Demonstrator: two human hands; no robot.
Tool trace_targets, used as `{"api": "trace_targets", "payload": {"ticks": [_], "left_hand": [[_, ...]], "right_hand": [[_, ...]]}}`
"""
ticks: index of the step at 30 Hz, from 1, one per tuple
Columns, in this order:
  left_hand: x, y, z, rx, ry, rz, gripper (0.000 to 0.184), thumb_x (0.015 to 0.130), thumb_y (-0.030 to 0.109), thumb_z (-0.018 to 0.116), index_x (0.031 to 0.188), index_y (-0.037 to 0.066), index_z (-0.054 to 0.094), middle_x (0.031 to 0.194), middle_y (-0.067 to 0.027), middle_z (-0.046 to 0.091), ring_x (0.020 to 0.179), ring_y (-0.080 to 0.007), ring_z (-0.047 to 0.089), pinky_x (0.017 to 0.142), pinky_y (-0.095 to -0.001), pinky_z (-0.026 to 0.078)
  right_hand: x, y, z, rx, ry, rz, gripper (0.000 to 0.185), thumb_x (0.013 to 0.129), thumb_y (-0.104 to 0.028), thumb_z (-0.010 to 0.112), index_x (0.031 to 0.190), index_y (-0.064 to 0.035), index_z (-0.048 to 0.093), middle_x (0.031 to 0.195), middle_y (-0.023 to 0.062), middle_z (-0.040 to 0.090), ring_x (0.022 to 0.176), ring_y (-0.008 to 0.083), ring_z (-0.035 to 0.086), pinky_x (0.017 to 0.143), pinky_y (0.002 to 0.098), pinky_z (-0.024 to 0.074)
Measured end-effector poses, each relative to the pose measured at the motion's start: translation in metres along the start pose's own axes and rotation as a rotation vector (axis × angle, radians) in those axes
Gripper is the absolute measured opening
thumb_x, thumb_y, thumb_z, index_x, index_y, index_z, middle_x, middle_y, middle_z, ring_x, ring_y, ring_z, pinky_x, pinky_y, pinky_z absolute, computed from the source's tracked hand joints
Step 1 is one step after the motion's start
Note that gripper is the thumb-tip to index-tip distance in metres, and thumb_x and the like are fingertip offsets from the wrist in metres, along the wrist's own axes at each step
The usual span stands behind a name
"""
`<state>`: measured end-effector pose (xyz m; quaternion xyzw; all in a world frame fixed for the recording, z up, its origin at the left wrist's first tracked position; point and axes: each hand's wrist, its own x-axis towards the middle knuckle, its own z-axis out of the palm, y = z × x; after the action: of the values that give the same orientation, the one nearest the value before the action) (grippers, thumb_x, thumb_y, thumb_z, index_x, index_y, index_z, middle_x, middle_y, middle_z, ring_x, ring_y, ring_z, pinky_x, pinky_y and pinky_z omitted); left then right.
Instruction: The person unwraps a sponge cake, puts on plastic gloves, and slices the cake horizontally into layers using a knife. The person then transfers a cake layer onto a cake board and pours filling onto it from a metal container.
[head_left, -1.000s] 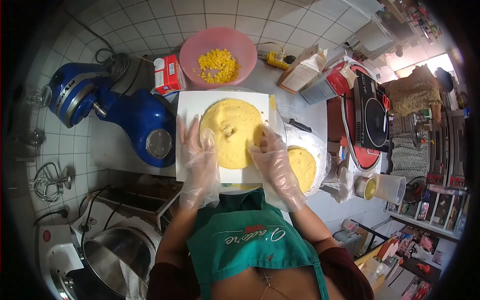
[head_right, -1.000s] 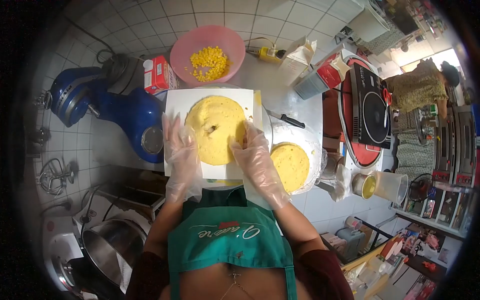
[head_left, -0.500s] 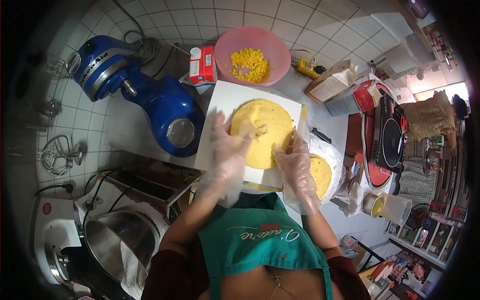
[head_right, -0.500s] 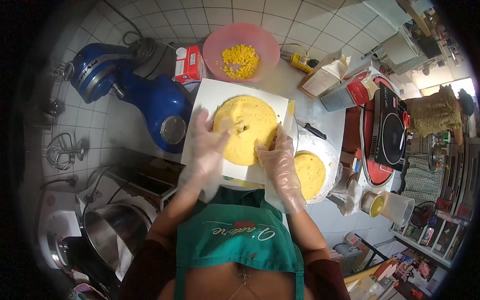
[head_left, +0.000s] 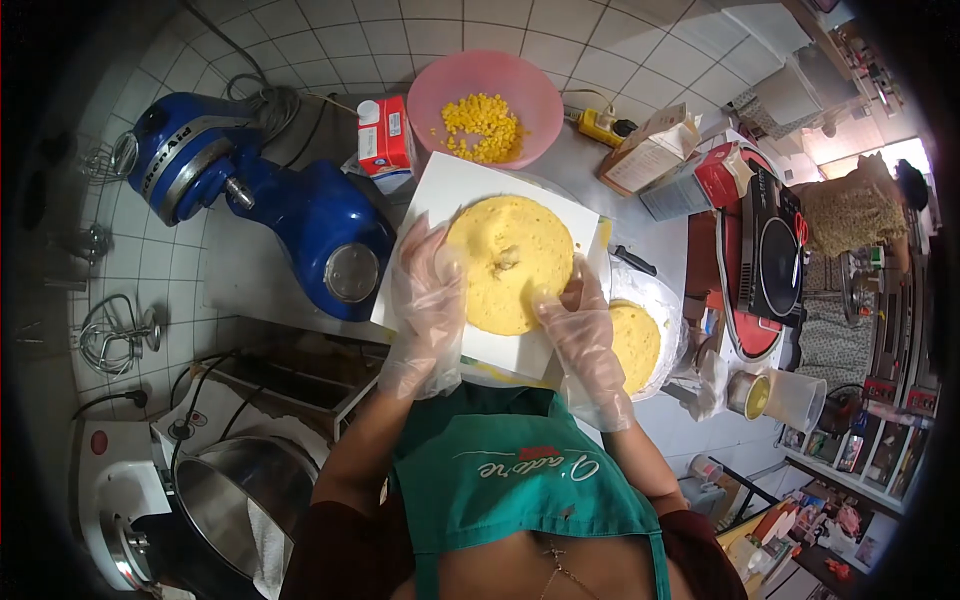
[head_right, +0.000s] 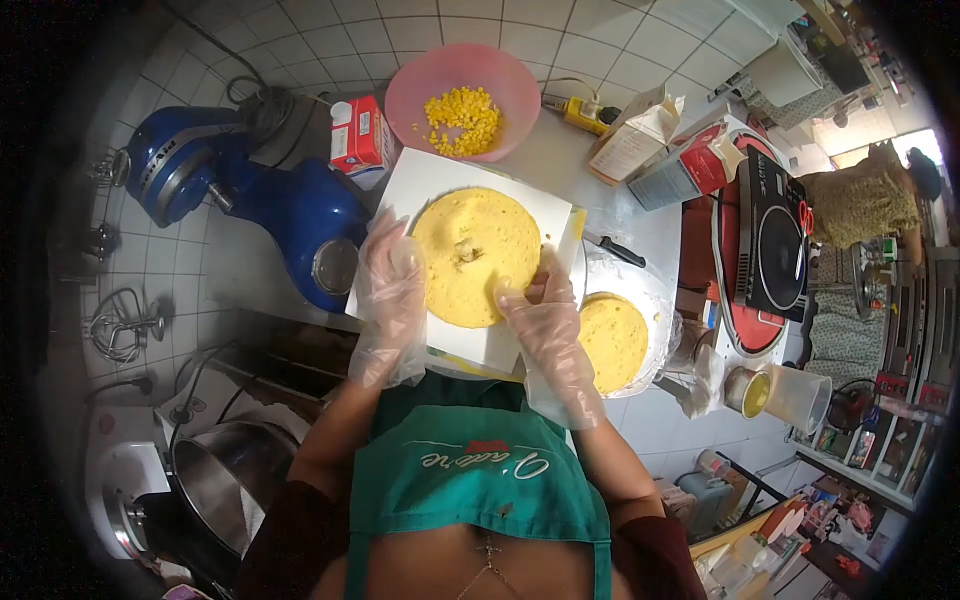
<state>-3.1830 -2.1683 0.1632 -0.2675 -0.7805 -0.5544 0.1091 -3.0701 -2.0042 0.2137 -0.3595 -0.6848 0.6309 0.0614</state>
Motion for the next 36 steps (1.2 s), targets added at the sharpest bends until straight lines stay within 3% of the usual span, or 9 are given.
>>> {"api": "trace_targets", "payload": {"ticks": [6,12,16,20,21,27,29,34,36], "left_hand": [[-0.007,0.006,0.008,-0.164,0.012,-0.077,0.047,0.092,0.017,0.065,0.133,-0.001,0.051,0.146,-0.0227,0.041,0.134,-0.0362,0.043,0.112,-0.0428,0.035],[0.004,0.038,0.004,0.483,-0.302,0.127,0.048,0.081,0.025,0.072,0.125,0.007,0.062,0.151,-0.0267,0.034,0.140,-0.0458,0.031,0.115,-0.0534,0.028],[-0.003,0.038,0.011,0.499,-0.283,0.026,0.044,0.077,0.026,0.073,0.118,0.011,0.068,0.150,-0.0266,0.036,0.140,-0.0457,0.031,0.115,-0.0553,0.026],[-0.020,0.016,0.008,-0.088,-0.042,0.008,0.059,0.091,0.023,0.063,0.143,0.003,0.043,0.156,-0.0246,0.025,0.141,-0.0454,0.028,0.116,-0.0525,0.023],[-0.023,0.014,0.001,-0.189,-0.039,0.010,0.070,0.094,0.019,0.057,0.151,0.000,0.021,0.159,-0.0239,0.017,0.145,-0.0419,0.022,0.118,-0.0496,0.020],[-0.051,0.013,0.009,-0.832,0.235,-0.571,0.075,0.092,0.014,0.060,0.152,0.001,0.016,0.161,-0.0180,0.015,0.149,-0.0357,0.017,0.121,-0.0445,0.015],[-0.051,0.011,0.009,-1.014,0.275,-0.585,0.077,0.090,0.013,0.061,0.152,0.002,0.017,0.161,-0.0179,0.015,0.149,-0.0355,0.019,0.121,-0.0442,0.016],[-0.020,0.029,-0.001,-0.907,0.209,-0.255,0.079,0.089,0.016,0.064,0.154,0.005,0.019,0.158,-0.0201,0.023,0.148,-0.0349,0.021,0.119,-0.0466,0.022],[-0.018,0.030,-0.004,-0.513,0.078,-0.127,0.073,0.089,0.020,0.064,0.150,0.004,0.027,0.155,-0.0230,0.028,0.145,-0.0386,0.025,0.117,-0.0500,0.023]], "right_hand": [[-0.013,0.004,0.005,-0.180,-0.027,0.029,0.086,0.084,-0.013,0.075,0.151,0.0037,0.024,0.109,0.0120,0.063,0.094,0.0176,0.064,0.079,0.0300,0.0533],[-0.014,-0.010,-0.024,-0.375,0.073,-0.035,0.076,0.085,-0.007,0.073,0.146,0.0098,0.029,0.118,0.0174,0.054,0.087,0.0150,0.065,0.072,0.0275,0.0548],[-0.009,0.007,-0.014,-0.300,0.017,-0.142,0.069,0.084,-0.004,0.072,0.144,0.0056,0.039,0.116,0.0176,0.054,0.085,0.0170,0.064,0.075,0.0280,0.0545],[-0.007,0.012,-0.007,-0.249,-0.029,-0.076,0.070,0.084,0.006,0.065,0.146,0.0042,0.033,0.113,0.0123,0.058,0.095,0.0149,0.061,0.080,0.0283,0.0539],[-0.007,0.013,-0.006,-0.139,-0.029,-0.060,0.071,0.084,0.008,0.064,0.147,0.0037,0.031,0.115,0.0126,0.058,0.098,0.0157,0.061,0.081,0.0283,0.0537],[-0.016,0.026,0.002,-0.011,-0.050,-0.200,0.074,0.087,0.004,0.067,0.148,0.0048,0.026,0.125,0.0188,0.055,0.110,0.0228,0.062,0.088,0.0301,0.0549],[-0.013,0.025,0.004,-0.090,-0.058,-0.168,0.075,0.087,0.005,0.067,0.149,0.0055,0.024,0.128,0.0197,0.052,0.114,0.0239,0.061,0.090,0.0306,0.0547],[-0.012,0.027,0.007,-0.301,-0.025,-0.236,0.075,0.084,0.006,0.069,0.148,0.0036,0.030,0.132,0.0197,0.049,0.108,0.0220,0.062,0.088,0.0299,0.0557],[-0.013,0.020,0.007,-0.348,-0.007,-0.255,0.072,0.083,0.003,0.072,0.145,0.0043,0.035,0.129,0.0204,0.050,0.103,0.0220,0.063,0.083,0.0298,0.0560]]}}
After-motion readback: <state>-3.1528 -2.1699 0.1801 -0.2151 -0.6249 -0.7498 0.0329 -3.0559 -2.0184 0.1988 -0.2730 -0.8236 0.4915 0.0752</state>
